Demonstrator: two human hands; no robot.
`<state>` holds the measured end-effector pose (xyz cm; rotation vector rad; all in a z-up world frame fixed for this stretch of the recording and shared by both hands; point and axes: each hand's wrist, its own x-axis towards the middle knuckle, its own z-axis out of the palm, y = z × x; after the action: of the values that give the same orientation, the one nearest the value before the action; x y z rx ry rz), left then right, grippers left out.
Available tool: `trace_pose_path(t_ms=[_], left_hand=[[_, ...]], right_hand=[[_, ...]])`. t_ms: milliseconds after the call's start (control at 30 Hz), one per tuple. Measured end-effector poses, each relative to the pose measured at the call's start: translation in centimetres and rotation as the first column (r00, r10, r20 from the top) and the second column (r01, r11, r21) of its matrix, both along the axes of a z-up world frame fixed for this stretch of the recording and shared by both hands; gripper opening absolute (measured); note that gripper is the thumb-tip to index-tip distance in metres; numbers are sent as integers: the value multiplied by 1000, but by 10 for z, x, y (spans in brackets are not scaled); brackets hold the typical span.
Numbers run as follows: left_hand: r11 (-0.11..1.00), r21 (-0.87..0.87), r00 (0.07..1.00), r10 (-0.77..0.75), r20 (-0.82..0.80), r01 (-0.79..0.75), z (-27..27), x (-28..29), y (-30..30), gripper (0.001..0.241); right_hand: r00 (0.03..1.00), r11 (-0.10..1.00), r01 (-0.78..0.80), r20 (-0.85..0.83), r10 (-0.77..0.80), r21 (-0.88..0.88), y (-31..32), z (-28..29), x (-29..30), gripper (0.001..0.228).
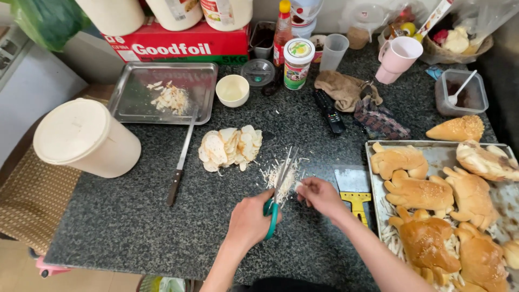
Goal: Shredding mushrooms with a pair of scissors on a bakery counter.
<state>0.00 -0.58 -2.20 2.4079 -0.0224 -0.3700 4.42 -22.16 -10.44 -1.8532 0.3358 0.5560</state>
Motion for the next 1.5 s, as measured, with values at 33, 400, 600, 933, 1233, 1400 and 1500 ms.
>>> trace_pose_path(t_ms=[33,400,600,933,1233,1400,1500], left_hand=[[1000,-1,1000,-2,-5,2,-15,2,1,48],[947,314,987,-109,122,66,-82,17,7,57],[997,64,995,45,94,-51,-84,41,13,49],[988,37,985,150,-79,-148,-107,74,8,56],[971,73,927,239,-289,-228,-91,102,5,57],[985,12,970,173,-172,-173,-100,106,1,53],[979,37,951,202,-235,-199,-95,105,0,57]], right_hand=[[1000,1000,2,-5,-2,-1,-6,-12,-5,27],[995,973,-86,-64,74,-215,-19,-4,-16,43],[927,883,185,376,-11,-431,-49,-10,14,25],[745,791,279,642,179,-545,-85,-39,182,59],[933,484,-14,162,320,-875,-69,-28,224,64],[917,424,10,177,357,-906,-66,-31,227,61],[918,426,-23,149,367,-905,-66,-29,227,64]])
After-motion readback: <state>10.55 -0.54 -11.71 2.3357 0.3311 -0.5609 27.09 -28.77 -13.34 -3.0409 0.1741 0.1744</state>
